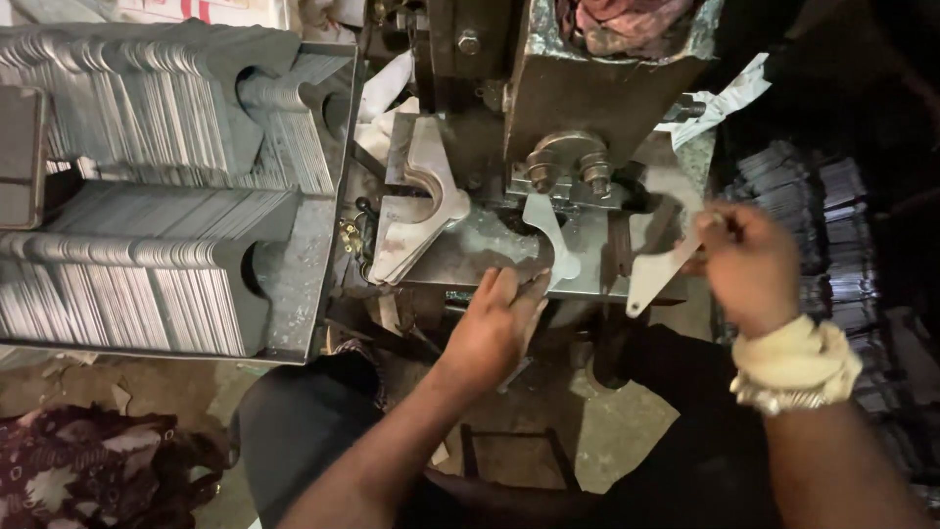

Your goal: The recorder is seen operating a metal fabrication machine to press or shape small metal pieces.

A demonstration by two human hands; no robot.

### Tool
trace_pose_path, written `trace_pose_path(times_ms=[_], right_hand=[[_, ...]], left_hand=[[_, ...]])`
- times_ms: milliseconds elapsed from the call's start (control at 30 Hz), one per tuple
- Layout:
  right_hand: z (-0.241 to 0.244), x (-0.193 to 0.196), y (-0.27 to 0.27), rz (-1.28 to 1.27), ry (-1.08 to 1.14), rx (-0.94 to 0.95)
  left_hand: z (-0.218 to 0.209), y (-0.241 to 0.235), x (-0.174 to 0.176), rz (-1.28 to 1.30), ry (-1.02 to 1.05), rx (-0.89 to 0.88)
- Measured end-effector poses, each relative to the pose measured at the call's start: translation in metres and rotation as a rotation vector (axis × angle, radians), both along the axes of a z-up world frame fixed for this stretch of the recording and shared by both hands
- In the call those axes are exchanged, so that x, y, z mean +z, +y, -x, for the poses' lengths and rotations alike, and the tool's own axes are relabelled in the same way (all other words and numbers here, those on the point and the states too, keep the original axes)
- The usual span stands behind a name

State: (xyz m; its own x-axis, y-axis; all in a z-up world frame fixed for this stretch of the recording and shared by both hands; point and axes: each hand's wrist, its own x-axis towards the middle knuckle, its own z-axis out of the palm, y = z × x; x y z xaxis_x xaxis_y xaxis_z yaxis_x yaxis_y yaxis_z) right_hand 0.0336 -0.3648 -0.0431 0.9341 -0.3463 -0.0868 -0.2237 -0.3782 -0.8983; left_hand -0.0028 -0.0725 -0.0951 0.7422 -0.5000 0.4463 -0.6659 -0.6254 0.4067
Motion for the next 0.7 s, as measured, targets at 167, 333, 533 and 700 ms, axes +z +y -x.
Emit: trace_pose_path(times_ms=[167, 333, 533, 700], right_hand=[[-0.055, -0.033, -0.038, -0.162, 0.042, -0.102], [-0.073, -0.058, -0.033, 0.410, -0.225, 0.078], [-0.046, -0.028, 0.004, 0.560, -0.176, -0.016], [0.012, -0.006, 0.058, 0.543, -0.497, 0.237]], left_hand=[[-0.006, -0.009, -0.008, -0.016, 0.053, 0.001], [-0.005, -0.007, -0.012, 0.049, -0.072, -0.001], [-0.004, -0.006, -0.015, 0.089, -0.015, 0.018], [-0.003, -0.004, -0.007, 0.039, -0.028, 0.028]])
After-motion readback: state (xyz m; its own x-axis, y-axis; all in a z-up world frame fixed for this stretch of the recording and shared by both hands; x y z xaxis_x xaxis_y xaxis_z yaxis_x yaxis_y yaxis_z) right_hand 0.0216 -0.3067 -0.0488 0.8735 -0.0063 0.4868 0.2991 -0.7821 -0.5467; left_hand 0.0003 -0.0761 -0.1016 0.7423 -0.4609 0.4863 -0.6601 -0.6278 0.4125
